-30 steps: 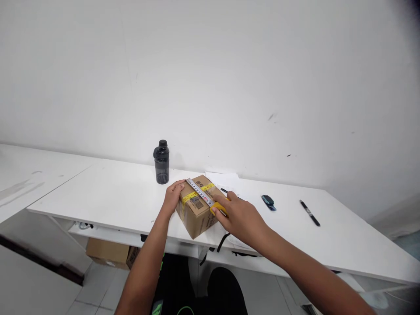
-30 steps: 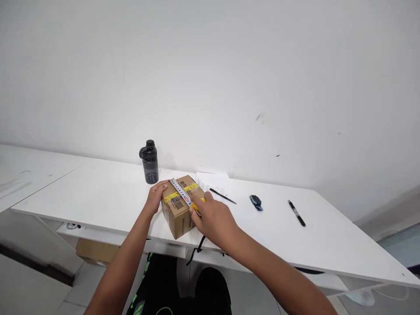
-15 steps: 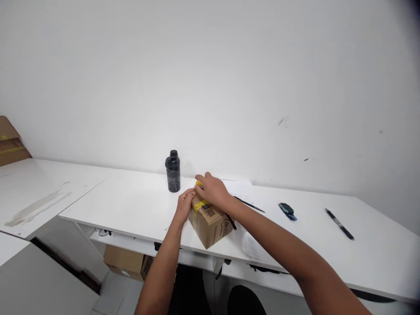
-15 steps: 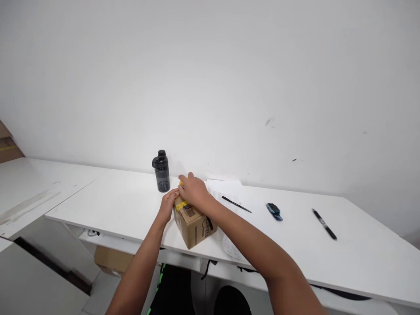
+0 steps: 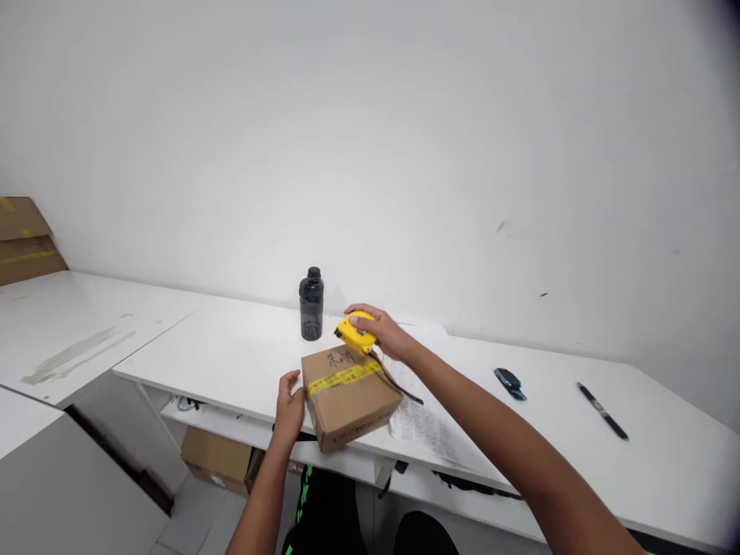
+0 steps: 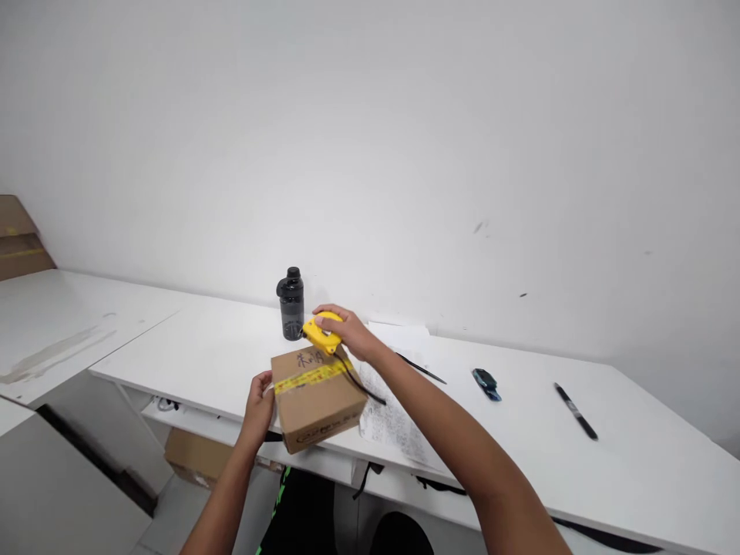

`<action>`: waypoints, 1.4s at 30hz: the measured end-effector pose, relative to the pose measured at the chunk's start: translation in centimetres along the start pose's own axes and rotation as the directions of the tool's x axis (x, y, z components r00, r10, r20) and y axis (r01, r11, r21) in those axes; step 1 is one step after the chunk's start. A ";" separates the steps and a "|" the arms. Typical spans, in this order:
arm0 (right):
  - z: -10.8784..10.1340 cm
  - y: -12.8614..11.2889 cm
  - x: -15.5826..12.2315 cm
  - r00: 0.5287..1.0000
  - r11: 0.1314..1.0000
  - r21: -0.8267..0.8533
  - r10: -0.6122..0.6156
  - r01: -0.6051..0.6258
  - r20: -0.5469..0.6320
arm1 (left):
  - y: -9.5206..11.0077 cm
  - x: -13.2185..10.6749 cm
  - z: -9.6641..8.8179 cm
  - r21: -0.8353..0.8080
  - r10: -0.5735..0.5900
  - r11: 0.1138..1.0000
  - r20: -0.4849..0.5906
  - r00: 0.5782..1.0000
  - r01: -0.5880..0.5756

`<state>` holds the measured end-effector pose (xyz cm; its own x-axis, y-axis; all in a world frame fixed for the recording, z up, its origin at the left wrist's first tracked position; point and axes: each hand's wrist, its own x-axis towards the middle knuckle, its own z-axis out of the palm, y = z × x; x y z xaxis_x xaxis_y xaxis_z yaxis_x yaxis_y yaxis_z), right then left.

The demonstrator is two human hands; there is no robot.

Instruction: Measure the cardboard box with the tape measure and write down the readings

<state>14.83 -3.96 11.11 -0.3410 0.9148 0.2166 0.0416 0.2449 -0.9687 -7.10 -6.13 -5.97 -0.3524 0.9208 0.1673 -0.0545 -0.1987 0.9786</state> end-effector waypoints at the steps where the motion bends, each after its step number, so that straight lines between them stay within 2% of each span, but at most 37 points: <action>1: 0.8 0.9 -0.2 0.999 0.999 0.037 0.024 -0.025 0.029 | 0.5 -0.2 0.0 0.063 0.023 0.998 -0.044 0.999 -0.020; 4: 2.9 2.8 -0.7 0.998 1.000 0.023 0.020 -0.021 0.065 | 3.1 -1.4 0.1 0.081 0.048 0.996 -0.112 0.993 -0.039; 5: 3.4 3.1 -0.8 0.998 1.000 0.013 0.009 -0.010 0.062 | 4.1 -2.2 0.2 0.037 0.031 0.999 -0.091 0.995 -0.028; 7: 3.7 3.5 -0.8 0.999 1.000 0.002 0.004 -0.004 0.039 | 5.5 -4.2 0.3 -0.041 -0.003 0.999 0.019 1.000 0.004; 10: 3.5 3.3 -0.6 1.000 0.997 -0.071 -0.012 0.014 0.029 | 6.0 -6.8 1.0 -0.058 -0.046 0.997 0.192 0.980 0.058; 13: 3.1 2.5 -0.6 0.986 0.941 -0.294 -0.159 0.168 0.055 | 5.5 -7.4 2.2 -0.068 -0.009 0.997 0.192 0.981 0.023; 14: 3.1 2.1 -0.6 0.969 0.886 -0.392 -0.227 0.249 0.101 | 5.4 -7.1 2.5 -0.094 0.014 0.996 0.170 0.985 0.002; 16: 3.0 1.2 -0.5 0.917 0.716 -0.573 -0.304 0.398 0.258 | 5.3 -5.9 2.9 -0.152 0.038 0.988 0.169 0.985 -0.013; 18: 3.3 0.4 -0.3 0.870 0.525 -0.694 -0.269 0.493 0.414 | 5.3 -4.6 2.8 -0.178 0.030 0.984 0.242 0.970 0.014; 20: 3.7 -0.3 0.1 0.844 0.365 -0.762 -0.208 0.536 0.494 | 5.3 -3.8 2.4 -0.174 0.024 0.984 0.298 0.954 0.029; 23: 4.5 -0.7 0.9 0.821 0.221 -0.791 -0.163 0.570 0.546 | 5.2 -3.6 2.1 -0.163 0.038 0.987 0.279 0.959 0.008; 25: 4.7 -0.8 1.2 0.810 0.200 -0.785 -0.147 0.586 0.567 | 5.0 -4.0 2.1 -0.141 0.054 0.990 0.226 0.973 -0.023; 31: 4.4 -0.7 1.2 0.816 0.240 -0.781 -0.125 0.577 0.564 | 5.0 -5.3 2.9 0.059 0.118 0.991 0.088 0.989 -0.124; 37: 5.1 -0.8 1.5 0.814 0.230 -0.782 -0.122 0.579 0.567 | 4.8 -5.3 2.8 0.102 0.135 0.985 0.074 0.988 -0.142; 42: 5.1 -1.1 1.4 0.802 0.186 -0.782 -0.086 0.595 0.590 | 5.0 -5.5 3.1 0.136 0.119 0.983 0.044 0.992 -0.124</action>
<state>9.52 -4.55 11.88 -0.8317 0.5233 0.1855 0.5390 0.8412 0.0436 -2.56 -11.11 -1.63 -0.3148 0.9044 0.2879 0.1171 -0.2640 0.9574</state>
